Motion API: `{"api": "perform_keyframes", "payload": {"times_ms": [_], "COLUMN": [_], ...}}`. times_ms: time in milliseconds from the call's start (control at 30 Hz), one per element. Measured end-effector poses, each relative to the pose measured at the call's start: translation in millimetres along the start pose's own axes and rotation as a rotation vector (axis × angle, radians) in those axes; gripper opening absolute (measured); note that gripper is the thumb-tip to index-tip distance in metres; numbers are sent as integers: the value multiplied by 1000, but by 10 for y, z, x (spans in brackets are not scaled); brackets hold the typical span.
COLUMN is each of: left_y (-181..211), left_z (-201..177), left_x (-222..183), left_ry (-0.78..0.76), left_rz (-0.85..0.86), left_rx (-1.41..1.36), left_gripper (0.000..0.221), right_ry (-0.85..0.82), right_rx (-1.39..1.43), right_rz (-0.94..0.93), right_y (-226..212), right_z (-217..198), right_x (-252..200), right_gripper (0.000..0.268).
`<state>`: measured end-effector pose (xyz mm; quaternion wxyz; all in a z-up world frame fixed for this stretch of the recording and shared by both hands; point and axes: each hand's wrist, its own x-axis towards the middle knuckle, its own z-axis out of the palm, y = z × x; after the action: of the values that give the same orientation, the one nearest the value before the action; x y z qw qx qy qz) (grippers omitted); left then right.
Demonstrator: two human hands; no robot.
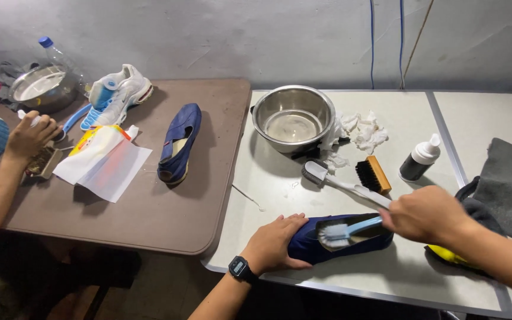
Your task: Brushing and cleaning the interior lining of a blue shoe using a brush and cleaning foam.
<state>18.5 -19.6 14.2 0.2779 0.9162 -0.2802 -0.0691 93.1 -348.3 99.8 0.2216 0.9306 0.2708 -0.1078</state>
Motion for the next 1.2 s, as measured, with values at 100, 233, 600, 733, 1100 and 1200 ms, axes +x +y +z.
{"api": "perform_keyframes", "payload": {"times_ms": [100, 233, 600, 733, 1100, 1200], "left_y": [-4, -56, -104, -60, -101, -83], "left_z": [4, -9, 43, 74, 48, 39], "left_x": [7, 19, 48, 17, -37, -5], "left_ry": [-3, 41, -14, -9, -14, -31], "left_rz": [16, 27, 48, 36, 52, 47], "left_rx": [5, -20, 3, -2, -17, -6], "left_gripper": [105, 100, 106, 107, 104, 105], "right_ry": [339, 533, 136, 310, -116, -67], "right_rx": [78, 179, -49, 42, -165, -231], "right_rz": [-245, -145, -22, -127, -194, -169], "right_y": [-541, -990, 208, -642, 55, 357], "right_z": [219, 368, 553, 587, -186, 189], "right_x": [318, 587, -16, 316, 1, 134], "right_gripper": [70, 65, 74, 80, 74, 84]}}
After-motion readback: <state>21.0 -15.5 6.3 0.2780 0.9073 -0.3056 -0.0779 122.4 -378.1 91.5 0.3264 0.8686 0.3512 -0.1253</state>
